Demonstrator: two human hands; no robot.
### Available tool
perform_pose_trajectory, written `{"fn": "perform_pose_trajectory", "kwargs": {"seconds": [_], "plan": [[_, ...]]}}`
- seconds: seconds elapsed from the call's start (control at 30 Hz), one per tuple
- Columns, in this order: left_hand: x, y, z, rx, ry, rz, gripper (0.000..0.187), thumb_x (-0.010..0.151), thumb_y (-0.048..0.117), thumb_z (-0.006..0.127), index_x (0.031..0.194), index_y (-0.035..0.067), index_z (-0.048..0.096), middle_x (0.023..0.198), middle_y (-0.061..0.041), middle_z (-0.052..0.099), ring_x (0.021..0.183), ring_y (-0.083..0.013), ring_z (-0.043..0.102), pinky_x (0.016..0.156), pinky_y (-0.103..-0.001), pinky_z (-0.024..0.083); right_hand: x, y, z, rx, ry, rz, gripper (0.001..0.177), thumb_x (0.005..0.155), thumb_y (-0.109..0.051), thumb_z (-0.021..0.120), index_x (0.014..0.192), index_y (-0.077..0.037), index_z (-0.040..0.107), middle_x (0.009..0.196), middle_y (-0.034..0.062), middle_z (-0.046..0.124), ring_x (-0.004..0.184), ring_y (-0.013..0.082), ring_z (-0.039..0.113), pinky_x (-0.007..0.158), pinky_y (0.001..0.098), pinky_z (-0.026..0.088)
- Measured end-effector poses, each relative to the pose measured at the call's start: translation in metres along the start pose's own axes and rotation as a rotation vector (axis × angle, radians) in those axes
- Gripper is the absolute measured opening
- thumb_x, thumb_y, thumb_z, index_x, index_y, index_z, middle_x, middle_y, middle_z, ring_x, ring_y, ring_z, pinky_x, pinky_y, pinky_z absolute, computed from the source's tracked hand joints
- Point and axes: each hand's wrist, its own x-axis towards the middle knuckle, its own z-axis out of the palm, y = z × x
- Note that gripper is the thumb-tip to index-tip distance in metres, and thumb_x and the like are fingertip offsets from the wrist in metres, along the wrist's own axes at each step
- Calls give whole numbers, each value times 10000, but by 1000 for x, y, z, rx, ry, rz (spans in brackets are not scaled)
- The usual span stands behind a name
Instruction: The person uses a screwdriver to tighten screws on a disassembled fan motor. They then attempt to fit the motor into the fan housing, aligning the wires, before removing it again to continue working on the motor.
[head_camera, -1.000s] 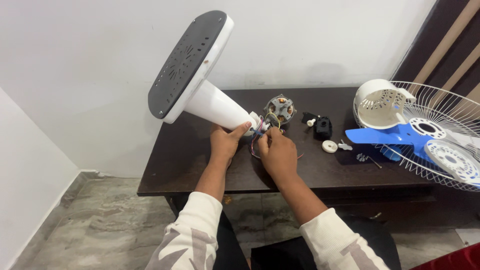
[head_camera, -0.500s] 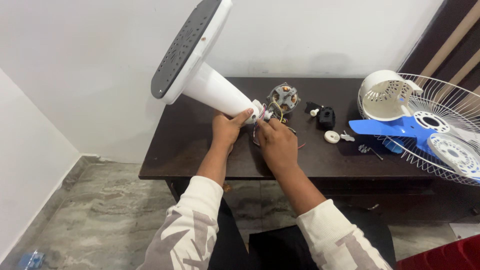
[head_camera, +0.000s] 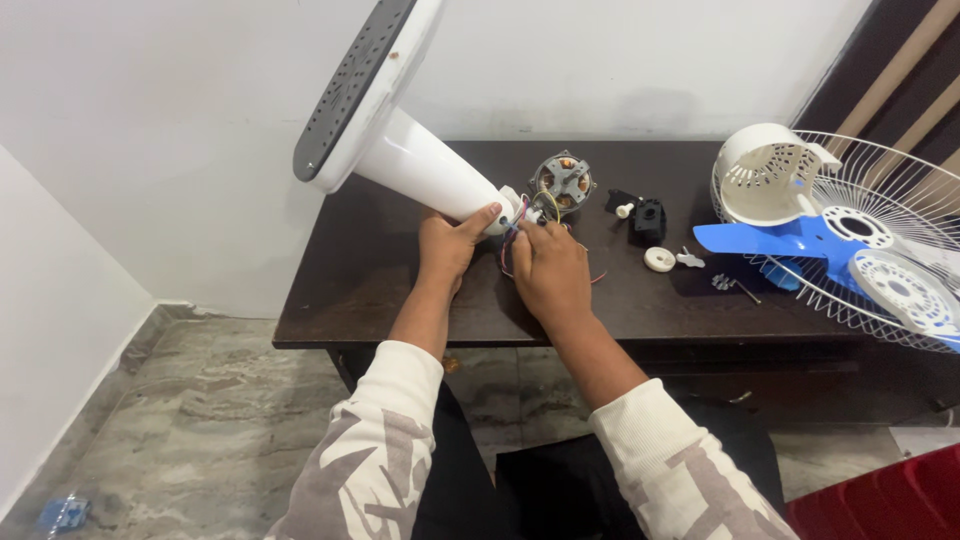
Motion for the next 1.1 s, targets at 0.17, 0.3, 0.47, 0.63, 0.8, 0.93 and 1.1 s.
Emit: {"fn": "perform_pose_trajectory", "kwargs": {"seconds": [0.17,0.3,0.47,0.63,0.8,0.93,1.1], "plan": [[4,-5,-1,65,21,-34,396,771,122,855,1080,-49,673,1009,-145,751,865,-209,754,722,-320,627,3,4,6,23,45,52,188,951,-185,631,938,-20,721,887,149,687,829,354,672,773,480,525],[4,-15,-5,145,37,84,405,761,116,873,1079,-63,699,1018,-160,771,863,-209,753,758,-320,602,2,11,8,-17,45,-82,151,968,-168,658,917,-34,705,910,150,672,844,368,661,763,488,513],[10,-21,-9,105,-2,36,389,772,123,881,1066,-56,699,991,-155,766,835,-211,756,715,-331,608,-1,9,7,-90,36,-186,126,940,-128,673,1028,-63,735,892,117,641,805,334,665,704,459,523],[5,-12,-4,142,32,44,492,750,120,887,1137,-38,628,1017,-145,753,855,-197,758,697,-304,625,1,2,4,-100,49,-190,207,928,-117,662,1101,-67,763,853,121,619,750,326,655,677,456,520],[4,-7,0,117,35,17,552,717,123,886,1163,-38,604,1038,-154,738,866,-202,750,700,-325,630,3,2,8,-66,101,-103,199,1017,-207,617,1002,-49,737,892,150,649,793,362,664,706,480,524],[3,-9,-1,248,74,52,568,727,145,903,1179,-38,611,1053,-158,752,901,-214,749,778,-324,601,7,6,12,-77,53,-60,225,1080,-223,509,1025,-59,651,925,183,690,824,407,677,730,525,521],[3,-10,-1,295,75,81,586,721,155,906,1186,-34,605,1065,-153,748,920,-215,738,800,-330,589,9,9,16,3,-47,197,199,1048,-218,480,1104,-32,522,855,270,688,814,489,661,725,592,487]]}}
